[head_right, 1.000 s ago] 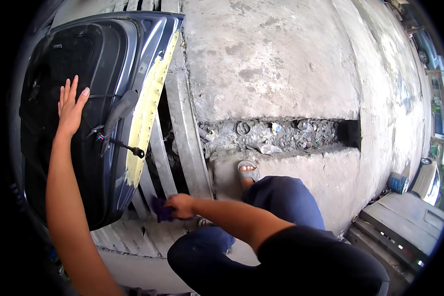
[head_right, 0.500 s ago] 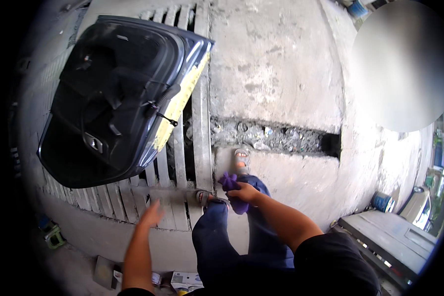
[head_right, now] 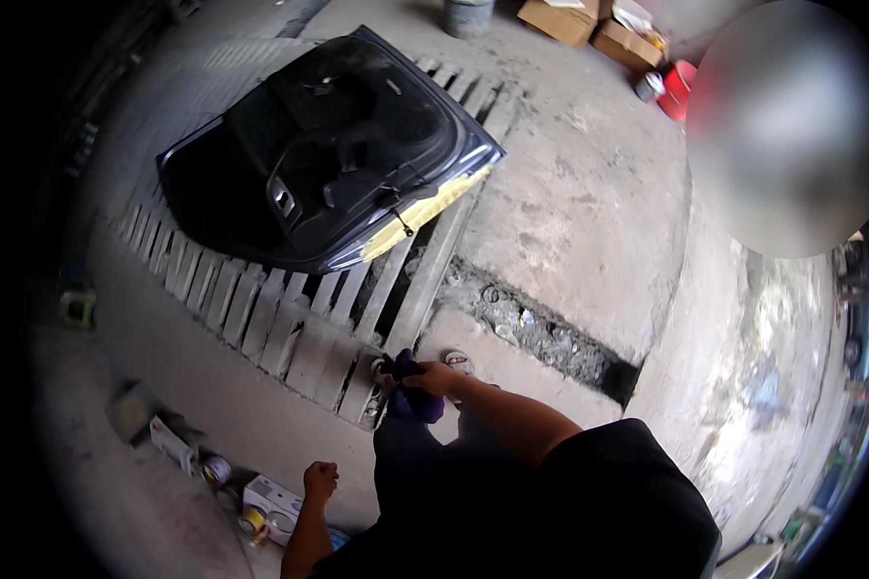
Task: The person wipes a car part with a cloth, then walks to a shelf to retrieve a paint can and a plastic bag. They pour paint into a spray gun cup, stir the mixture with a metal rod, and attach the cup to the spray gun. The person then walks toward a vehicle in the garage.
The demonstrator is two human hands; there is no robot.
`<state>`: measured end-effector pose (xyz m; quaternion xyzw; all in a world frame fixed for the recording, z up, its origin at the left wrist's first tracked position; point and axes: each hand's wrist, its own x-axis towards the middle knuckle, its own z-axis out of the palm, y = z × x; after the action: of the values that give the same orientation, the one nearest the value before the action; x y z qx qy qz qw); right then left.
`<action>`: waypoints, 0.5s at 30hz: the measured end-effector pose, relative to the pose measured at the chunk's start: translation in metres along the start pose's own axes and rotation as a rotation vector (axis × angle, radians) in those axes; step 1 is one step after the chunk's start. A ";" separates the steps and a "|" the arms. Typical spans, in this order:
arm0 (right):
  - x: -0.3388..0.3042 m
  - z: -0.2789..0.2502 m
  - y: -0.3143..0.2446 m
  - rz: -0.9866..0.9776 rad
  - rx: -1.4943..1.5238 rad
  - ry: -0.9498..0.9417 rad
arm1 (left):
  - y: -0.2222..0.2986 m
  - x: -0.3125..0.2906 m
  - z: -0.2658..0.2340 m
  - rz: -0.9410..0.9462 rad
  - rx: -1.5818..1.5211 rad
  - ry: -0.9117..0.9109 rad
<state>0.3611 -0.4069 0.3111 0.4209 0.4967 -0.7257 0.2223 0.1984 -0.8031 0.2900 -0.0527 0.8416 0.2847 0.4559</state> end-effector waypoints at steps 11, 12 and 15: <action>-0.033 0.068 -0.008 0.301 0.163 -0.339 | -0.068 -0.142 0.089 0.277 0.132 0.496; -0.035 0.082 -0.010 0.378 0.225 -0.402 | -0.064 -0.160 0.086 0.189 0.076 0.488; -0.053 0.141 -0.029 0.444 0.337 -0.740 | -0.077 -0.195 0.077 0.156 -0.034 0.627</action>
<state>0.3138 -0.5286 0.3920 0.2602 0.1570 -0.8325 0.4633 0.3946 -0.8596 0.3799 -0.0807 0.9377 0.3028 0.1501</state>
